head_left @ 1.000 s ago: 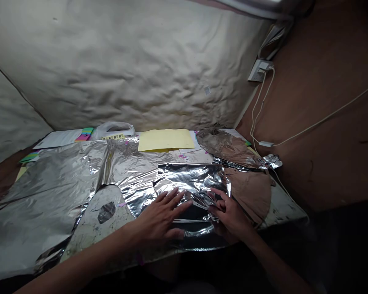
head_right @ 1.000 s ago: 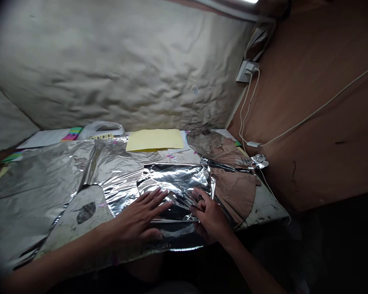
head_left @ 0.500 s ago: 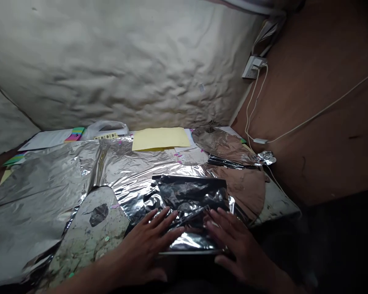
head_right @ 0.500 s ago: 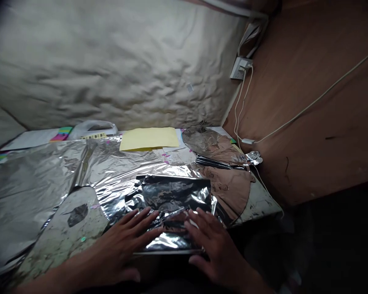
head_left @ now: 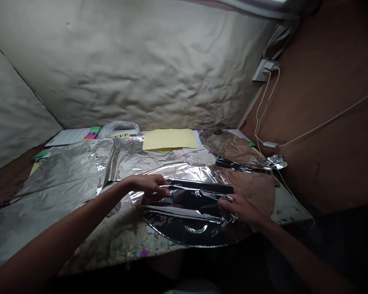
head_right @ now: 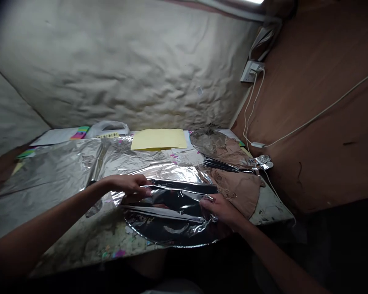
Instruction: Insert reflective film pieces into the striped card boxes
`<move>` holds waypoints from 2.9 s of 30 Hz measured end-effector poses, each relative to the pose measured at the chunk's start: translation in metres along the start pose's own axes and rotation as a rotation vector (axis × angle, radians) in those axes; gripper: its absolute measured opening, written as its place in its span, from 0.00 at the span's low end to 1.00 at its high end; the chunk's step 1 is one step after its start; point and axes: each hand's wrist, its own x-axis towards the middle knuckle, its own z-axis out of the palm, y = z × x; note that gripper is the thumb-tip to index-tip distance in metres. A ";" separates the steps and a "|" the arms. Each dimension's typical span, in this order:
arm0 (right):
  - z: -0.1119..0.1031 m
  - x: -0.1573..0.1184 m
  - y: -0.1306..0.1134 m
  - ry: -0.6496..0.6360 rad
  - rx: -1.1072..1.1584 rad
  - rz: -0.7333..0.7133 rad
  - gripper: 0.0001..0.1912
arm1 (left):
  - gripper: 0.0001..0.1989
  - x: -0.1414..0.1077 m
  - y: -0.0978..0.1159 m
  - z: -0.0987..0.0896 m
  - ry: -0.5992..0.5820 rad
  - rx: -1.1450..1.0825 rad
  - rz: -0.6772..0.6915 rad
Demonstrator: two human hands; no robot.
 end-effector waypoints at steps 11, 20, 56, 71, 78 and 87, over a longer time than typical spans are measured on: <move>0.009 0.016 -0.002 0.035 0.115 0.177 0.20 | 0.27 0.006 0.014 0.047 0.492 0.515 0.086; 0.011 -0.002 0.007 0.475 -0.253 -0.121 0.21 | 0.29 0.039 -0.022 0.098 0.321 0.673 0.138; 0.103 -0.026 0.002 -0.079 -0.450 -0.718 0.15 | 0.20 -0.066 -0.014 0.080 0.186 0.386 0.318; 0.105 0.017 -0.041 0.143 0.047 0.120 0.41 | 0.36 -0.053 -0.010 0.139 0.790 0.099 -0.175; 0.107 0.010 -0.039 0.182 -0.137 0.103 0.44 | 0.37 -0.059 -0.028 0.152 0.832 0.579 -0.044; 0.097 -0.039 0.010 0.377 -0.693 -0.463 0.39 | 0.31 -0.063 -0.022 0.136 0.358 0.768 0.124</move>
